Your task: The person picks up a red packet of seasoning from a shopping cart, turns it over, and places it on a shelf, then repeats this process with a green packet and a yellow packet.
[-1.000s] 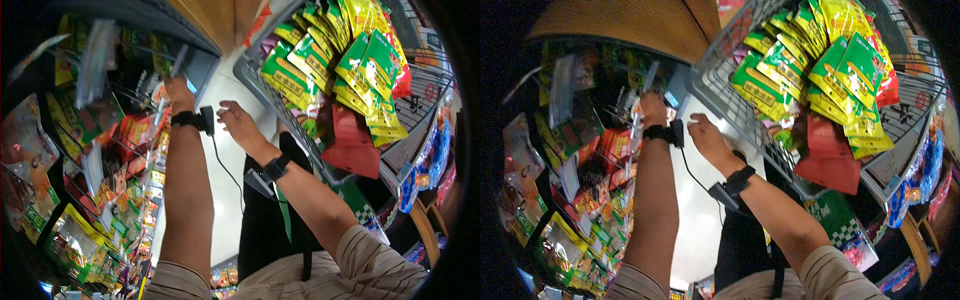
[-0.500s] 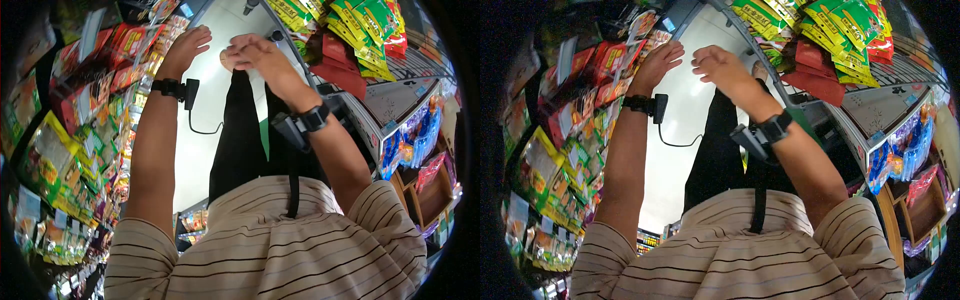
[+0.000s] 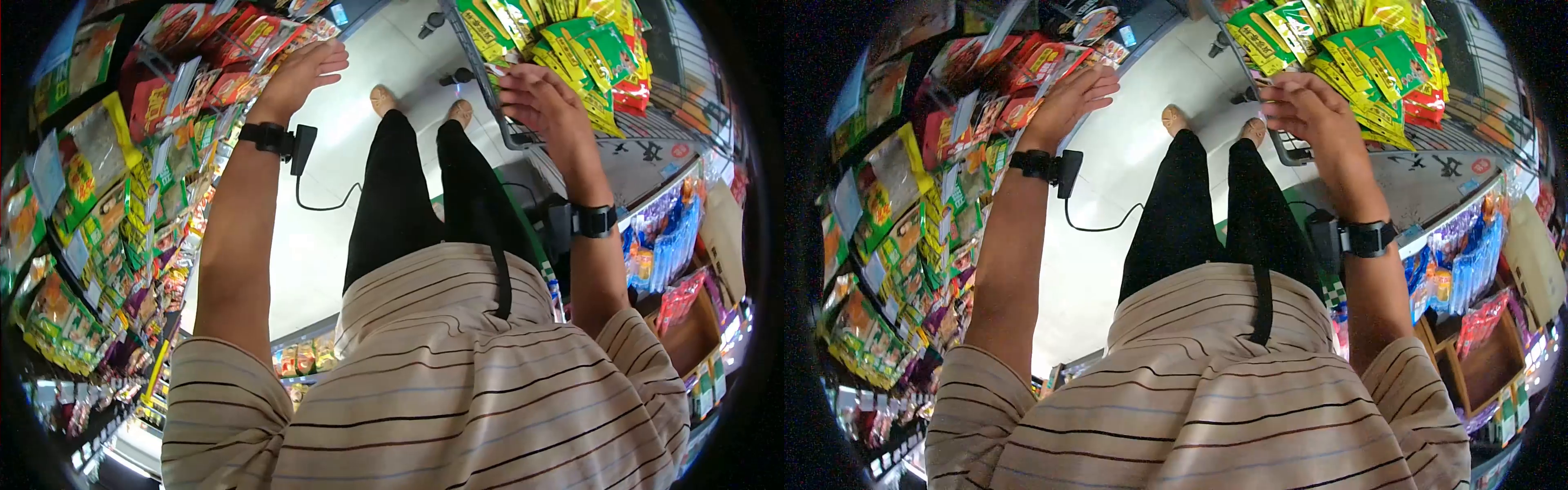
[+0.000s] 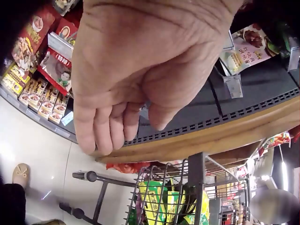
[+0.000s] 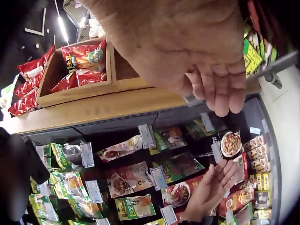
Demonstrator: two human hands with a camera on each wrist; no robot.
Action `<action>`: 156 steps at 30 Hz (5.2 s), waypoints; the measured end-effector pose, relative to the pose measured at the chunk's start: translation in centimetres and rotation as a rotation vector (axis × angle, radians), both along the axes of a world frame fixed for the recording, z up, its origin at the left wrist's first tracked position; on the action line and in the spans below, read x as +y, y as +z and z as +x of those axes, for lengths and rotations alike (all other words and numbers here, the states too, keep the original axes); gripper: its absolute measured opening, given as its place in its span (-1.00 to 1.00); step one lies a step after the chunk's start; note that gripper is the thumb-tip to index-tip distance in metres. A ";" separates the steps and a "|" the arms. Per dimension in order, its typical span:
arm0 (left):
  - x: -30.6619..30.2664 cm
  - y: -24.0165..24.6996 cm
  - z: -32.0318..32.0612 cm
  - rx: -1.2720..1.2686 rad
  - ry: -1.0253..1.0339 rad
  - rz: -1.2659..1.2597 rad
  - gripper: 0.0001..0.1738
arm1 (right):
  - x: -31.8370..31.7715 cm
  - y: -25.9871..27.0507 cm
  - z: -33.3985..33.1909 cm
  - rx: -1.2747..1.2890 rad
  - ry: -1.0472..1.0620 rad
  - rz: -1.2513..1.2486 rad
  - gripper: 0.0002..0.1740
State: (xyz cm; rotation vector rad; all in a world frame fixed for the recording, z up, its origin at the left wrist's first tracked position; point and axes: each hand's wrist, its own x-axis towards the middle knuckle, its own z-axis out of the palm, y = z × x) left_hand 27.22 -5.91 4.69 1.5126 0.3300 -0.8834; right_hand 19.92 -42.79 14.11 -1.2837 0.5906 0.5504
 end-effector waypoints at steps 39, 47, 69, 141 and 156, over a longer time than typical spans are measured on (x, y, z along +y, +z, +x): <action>-13.6 14.2 -12.4 -0.107 0.391 0.034 -0.47 | -30.3 -9.7 4.0 0.190 -0.173 -0.010 -0.69; -14.7 15.9 -13.6 -0.130 0.372 -0.002 -0.53 | -30.2 -11.5 4.8 0.193 -0.187 0.066 -0.59; -20.6 15.7 -4.5 -0.515 -0.178 0.136 -0.47 | -23.4 8.3 1.0 -0.208 0.040 0.239 -0.55; -26.7 23.4 -2.4 -0.547 -0.371 0.044 -0.67 | -18.2 15.6 0.0 -0.724 0.028 -0.224 -0.65; -23.4 29.0 -2.5 -0.496 0.065 -0.331 -0.44 | -12.9 19.8 0.5 -0.572 0.055 0.150 -0.72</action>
